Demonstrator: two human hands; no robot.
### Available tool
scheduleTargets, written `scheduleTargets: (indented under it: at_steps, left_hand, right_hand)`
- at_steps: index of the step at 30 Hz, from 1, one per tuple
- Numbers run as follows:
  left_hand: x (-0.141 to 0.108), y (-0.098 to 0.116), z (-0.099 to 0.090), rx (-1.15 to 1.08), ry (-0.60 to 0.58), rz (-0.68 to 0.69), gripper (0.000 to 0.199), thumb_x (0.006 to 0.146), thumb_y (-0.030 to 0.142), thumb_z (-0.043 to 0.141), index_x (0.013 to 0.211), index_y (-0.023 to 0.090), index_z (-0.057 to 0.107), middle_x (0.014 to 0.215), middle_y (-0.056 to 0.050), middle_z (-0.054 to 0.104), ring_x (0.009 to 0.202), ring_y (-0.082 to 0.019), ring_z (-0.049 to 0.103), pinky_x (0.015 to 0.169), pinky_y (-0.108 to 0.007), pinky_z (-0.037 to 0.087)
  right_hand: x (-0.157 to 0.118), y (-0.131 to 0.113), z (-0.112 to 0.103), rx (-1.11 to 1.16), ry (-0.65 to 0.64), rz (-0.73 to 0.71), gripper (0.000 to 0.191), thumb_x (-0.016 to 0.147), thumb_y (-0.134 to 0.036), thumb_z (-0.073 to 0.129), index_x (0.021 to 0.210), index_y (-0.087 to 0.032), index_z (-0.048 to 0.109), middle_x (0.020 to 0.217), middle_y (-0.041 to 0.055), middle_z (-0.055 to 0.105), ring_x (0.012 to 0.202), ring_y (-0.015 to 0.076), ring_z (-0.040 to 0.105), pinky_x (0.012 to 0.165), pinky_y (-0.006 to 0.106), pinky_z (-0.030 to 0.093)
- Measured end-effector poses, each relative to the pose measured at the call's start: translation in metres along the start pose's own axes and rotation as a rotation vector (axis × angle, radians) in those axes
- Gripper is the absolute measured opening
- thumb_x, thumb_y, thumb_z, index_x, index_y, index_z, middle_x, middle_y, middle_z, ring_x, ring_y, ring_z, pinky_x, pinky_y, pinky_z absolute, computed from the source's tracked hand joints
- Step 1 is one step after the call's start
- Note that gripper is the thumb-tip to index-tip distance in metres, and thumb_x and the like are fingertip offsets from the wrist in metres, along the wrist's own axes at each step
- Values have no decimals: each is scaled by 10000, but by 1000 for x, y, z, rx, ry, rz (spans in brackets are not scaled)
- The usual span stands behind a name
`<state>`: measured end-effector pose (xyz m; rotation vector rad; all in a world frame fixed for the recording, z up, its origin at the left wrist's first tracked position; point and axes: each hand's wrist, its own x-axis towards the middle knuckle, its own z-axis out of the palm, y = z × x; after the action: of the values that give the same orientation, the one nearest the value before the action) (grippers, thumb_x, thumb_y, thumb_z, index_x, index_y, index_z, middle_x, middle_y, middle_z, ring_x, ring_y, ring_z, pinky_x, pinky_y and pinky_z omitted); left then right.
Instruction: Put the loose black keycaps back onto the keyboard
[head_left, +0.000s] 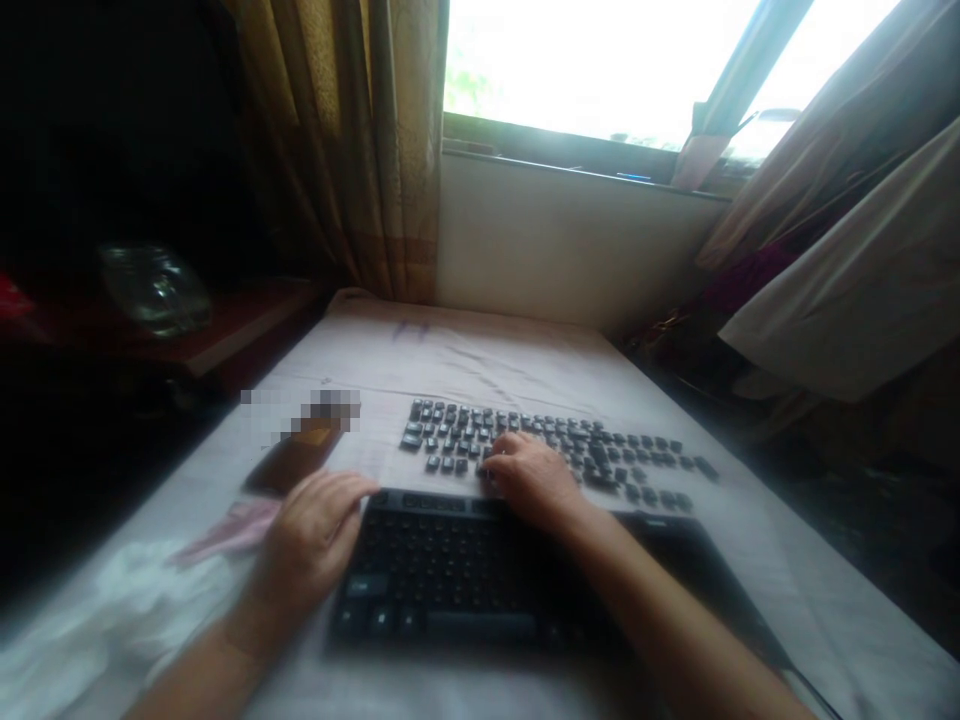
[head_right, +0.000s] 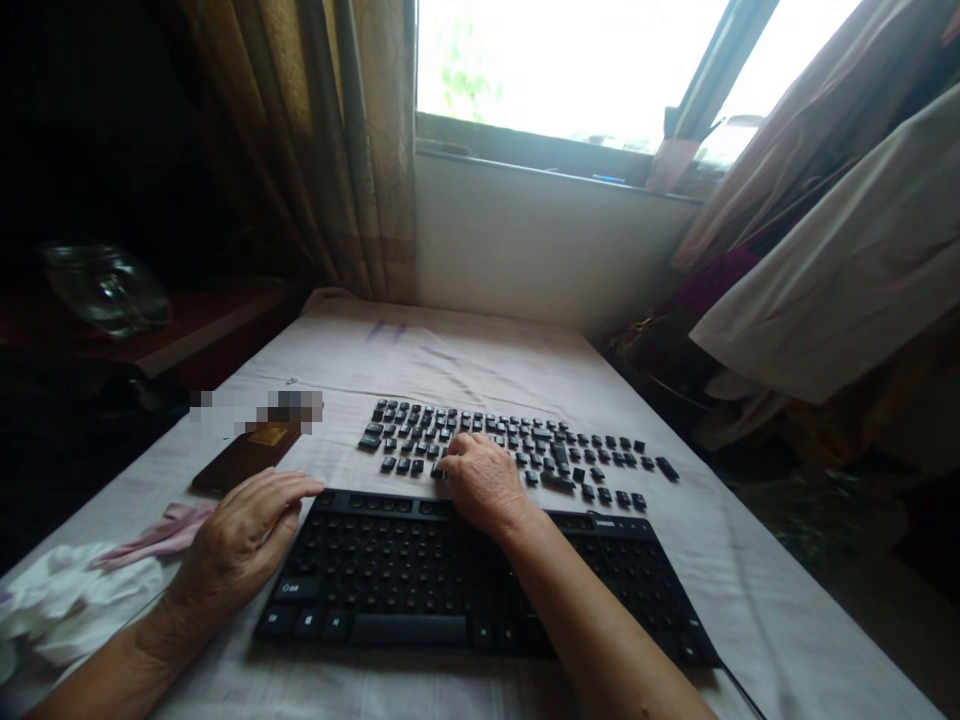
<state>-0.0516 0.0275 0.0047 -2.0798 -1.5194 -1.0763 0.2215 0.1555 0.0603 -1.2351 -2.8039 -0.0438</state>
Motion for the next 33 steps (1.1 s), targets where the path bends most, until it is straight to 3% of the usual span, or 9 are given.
scheduleTargets:
  at_steps: [16,27,33]
  left_hand:
    - [0,0,0,-32,3,-22,264,940,158,487,1118,241,663,1045,-27,758,1003,-212,700,999,-432,525]
    - [0,2,1,-39,-4,-59,261,949,178,468,1090,236,680,1025,-36,759,996,-218,700,987,-445,532]
    - [1,4,0,-55,-16,-51,256,944,158,473,1094,236,666,1033,-32,758,994,-214,700,996,-444,523]
  right_hand:
    - [5,2,-7,12,50,29,277,936,-150,554,1014,-259,797,1111,67,736,991,221,663,819,294,512]
    - [35,-40,-8,23,13,-81,196,941,-305,611,1030,-264,781,1123,58,718,1044,223,627,878,307,497]
    - [46,-50,-1,-9,-29,-84,206,915,-361,650,1001,-232,786,1109,79,709,1064,246,607,884,322,493]
